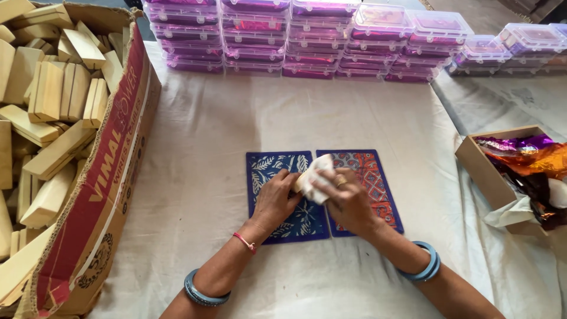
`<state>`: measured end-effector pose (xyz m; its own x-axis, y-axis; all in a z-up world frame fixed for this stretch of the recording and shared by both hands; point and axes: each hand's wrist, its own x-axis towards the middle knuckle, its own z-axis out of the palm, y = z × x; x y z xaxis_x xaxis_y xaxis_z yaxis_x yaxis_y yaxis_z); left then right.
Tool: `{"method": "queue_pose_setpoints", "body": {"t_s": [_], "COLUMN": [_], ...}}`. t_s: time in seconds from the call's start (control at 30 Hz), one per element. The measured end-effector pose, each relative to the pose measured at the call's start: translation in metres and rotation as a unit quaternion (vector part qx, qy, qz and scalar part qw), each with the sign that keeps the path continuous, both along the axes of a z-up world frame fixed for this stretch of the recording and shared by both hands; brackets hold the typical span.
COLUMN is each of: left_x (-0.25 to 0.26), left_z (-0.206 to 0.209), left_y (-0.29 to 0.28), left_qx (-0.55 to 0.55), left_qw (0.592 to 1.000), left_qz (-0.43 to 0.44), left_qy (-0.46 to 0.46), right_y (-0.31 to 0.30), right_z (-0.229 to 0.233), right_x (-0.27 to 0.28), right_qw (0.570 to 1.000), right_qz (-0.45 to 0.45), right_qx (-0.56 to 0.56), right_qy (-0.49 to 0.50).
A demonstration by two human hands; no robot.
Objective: The person sits at a table and wipes small wooden blocks with a white cloth. They pick up blocks from a cardboard box, clean them thoroughly, and place them on patterned mats on the table.
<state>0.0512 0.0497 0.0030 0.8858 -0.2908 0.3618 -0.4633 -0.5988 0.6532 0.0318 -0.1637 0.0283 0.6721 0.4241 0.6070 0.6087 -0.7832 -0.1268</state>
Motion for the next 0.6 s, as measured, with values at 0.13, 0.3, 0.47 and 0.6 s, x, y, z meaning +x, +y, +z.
{"method": "queue_pose_setpoints", "body": {"t_s": [0.13, 0.3, 0.47, 0.6], "left_x": [0.002, -0.002, -0.001, 0.001], "left_z": [-0.005, 0.008, 0.008, 0.002], "left_y": [0.001, 0.001, 0.0, 0.0], "left_qx": [0.044, -0.013, 0.003, 0.002], "left_qw": [0.999, 1.0, 1.0, 0.999], "left_qz": [-0.004, -0.007, 0.001, -0.005], "left_qy": [-0.007, -0.023, -0.002, -0.031], "right_y": [0.015, -0.013, -0.014, 0.008], "right_z": [0.007, 0.005, -0.001, 0.003], "right_x": [-0.009, 0.016, 0.016, -0.002], "right_qw": [0.993, 0.999, 0.997, 0.996], "right_qz": [0.109, 0.0, -0.065, 0.022], "right_qx": [-0.039, -0.05, -0.026, -0.072], "right_qy": [-0.03, -0.019, -0.019, -0.05]}}
